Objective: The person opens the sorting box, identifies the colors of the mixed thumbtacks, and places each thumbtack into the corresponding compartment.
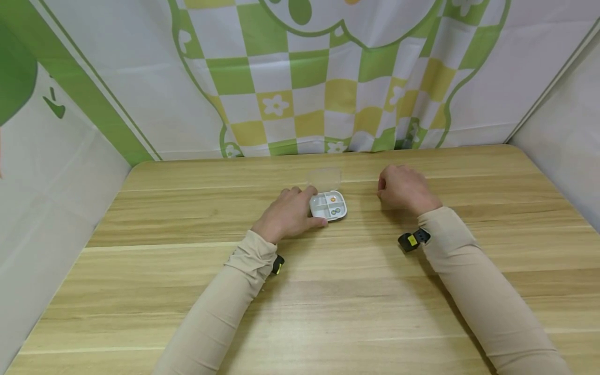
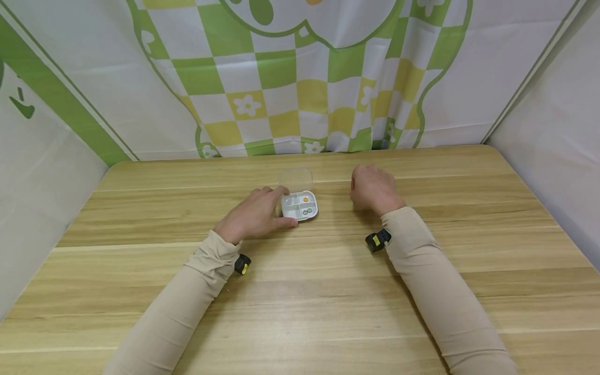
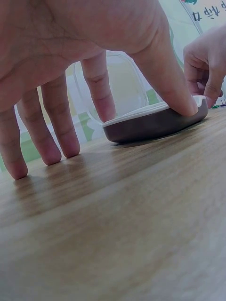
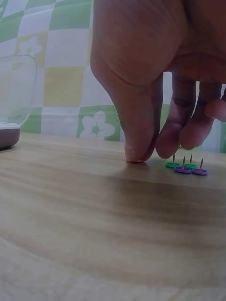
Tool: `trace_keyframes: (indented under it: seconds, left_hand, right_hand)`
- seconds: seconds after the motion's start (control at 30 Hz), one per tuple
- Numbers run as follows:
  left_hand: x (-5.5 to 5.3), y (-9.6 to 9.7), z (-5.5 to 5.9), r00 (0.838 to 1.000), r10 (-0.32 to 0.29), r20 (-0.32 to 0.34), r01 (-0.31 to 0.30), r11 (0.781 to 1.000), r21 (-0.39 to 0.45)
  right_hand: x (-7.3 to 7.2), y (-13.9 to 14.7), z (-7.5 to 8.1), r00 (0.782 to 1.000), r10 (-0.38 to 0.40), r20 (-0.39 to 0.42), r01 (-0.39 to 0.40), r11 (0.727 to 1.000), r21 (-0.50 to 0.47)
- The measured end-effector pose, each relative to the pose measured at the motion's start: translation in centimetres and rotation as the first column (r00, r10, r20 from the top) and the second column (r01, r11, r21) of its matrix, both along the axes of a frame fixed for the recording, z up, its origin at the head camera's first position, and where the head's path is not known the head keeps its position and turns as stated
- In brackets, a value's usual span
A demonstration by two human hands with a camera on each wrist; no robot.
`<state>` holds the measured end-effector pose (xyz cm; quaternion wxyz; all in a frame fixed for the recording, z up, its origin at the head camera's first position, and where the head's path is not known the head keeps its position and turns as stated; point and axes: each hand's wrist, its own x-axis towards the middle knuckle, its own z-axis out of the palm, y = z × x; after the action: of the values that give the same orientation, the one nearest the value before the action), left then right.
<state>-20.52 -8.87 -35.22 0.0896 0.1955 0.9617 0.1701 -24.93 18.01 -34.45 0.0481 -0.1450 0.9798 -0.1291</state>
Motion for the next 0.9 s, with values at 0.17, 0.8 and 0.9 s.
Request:
trace_keyframes:
  seconds: [0.17,0.8,0.9]
  left_hand:
    - [-0.01,0.00,0.01,1.000,-0.001,-0.002,0.001,1.000,-0.002]
    - [0.00,0.00,0.04,1.000,0.003,0.005,-0.003,1.000,0.004]
    - [0.02,-0.01,0.03,1.000,0.004,0.005,-0.004,1.000,0.006]
  right_hand:
    - [-0.01,-0.04,-0.02,1.000,-0.001,-0.002,0.001,1.000,-0.002]
    - [-0.02,-0.08,-0.07,1.000,-0.009,0.000,0.009,1.000,0.003]
    - [0.01,-0.08,-0.06,1.000,-0.009,-0.003,0.009,1.000,0.003]
